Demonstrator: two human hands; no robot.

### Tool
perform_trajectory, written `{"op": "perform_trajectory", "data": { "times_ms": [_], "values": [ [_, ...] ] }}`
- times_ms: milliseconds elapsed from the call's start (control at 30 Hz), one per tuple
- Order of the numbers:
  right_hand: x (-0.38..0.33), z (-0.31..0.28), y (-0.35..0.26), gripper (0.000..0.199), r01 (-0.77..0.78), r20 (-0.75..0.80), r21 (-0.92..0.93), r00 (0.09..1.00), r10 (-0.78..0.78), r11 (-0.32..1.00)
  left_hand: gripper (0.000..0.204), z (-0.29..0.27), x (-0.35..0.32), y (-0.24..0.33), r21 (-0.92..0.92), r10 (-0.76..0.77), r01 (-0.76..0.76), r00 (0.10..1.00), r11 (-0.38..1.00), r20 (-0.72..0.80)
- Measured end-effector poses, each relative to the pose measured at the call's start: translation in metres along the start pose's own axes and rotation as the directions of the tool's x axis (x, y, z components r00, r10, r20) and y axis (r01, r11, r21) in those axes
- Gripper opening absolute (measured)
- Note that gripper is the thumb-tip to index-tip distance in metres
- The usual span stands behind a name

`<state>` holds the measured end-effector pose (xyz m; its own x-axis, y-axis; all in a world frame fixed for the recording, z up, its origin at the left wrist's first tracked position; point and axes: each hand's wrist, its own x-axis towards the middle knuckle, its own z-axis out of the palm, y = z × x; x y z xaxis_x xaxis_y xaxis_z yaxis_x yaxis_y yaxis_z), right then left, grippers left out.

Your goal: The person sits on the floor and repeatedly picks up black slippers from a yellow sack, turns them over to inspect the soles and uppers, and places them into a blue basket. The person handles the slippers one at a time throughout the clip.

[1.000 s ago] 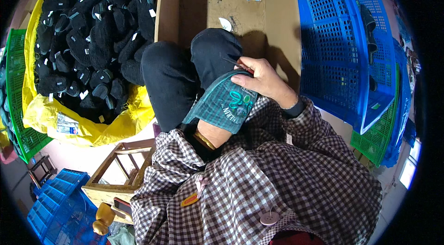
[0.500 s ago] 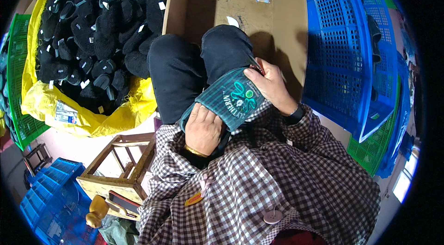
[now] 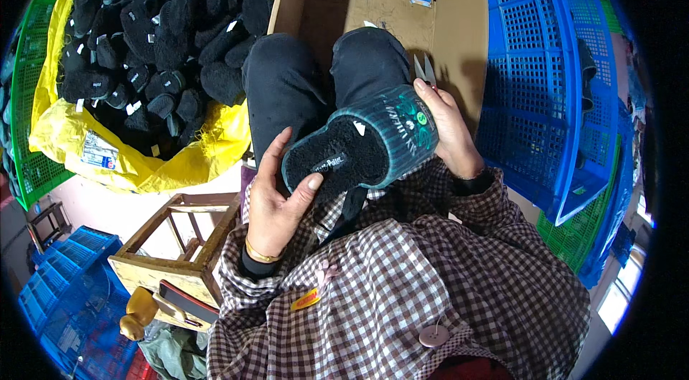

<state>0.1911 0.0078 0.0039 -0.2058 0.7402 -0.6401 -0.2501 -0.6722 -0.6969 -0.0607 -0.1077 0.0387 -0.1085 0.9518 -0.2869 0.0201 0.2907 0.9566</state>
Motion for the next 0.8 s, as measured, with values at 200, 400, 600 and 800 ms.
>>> {"op": "perform_trajectory", "data": {
  "times_ms": [200, 400, 600, 800],
  "values": [
    [-0.007, 0.006, -0.013, 0.032, -0.018, -0.025, -0.104, 1.0, 0.016, 0.994, 0.044, 0.003, 0.008, -0.006, -0.28, -0.084, 0.073, 0.996, 0.957, -0.03],
    [-0.019, 0.011, -0.021, 0.031, 0.071, 0.063, -0.156, 0.996, -0.062, 0.985, 0.037, 0.001, 0.021, -0.002, -0.388, -0.013, -0.015, 0.997, 0.922, -0.07],
    [-0.015, 0.011, -0.021, 0.021, 0.107, 0.085, -0.129, 0.992, -0.097, 0.986, 0.032, 0.003, 0.028, -0.009, -0.361, 0.038, -0.081, 0.991, 0.929, -0.125],
    [-0.018, 0.009, -0.026, 0.018, 0.136, 0.037, -0.275, 0.991, -0.131, 0.952, 0.031, 0.004, 0.036, -0.012, -0.263, 0.088, -0.122, 0.987, 0.957, -0.134]
  ]
}}
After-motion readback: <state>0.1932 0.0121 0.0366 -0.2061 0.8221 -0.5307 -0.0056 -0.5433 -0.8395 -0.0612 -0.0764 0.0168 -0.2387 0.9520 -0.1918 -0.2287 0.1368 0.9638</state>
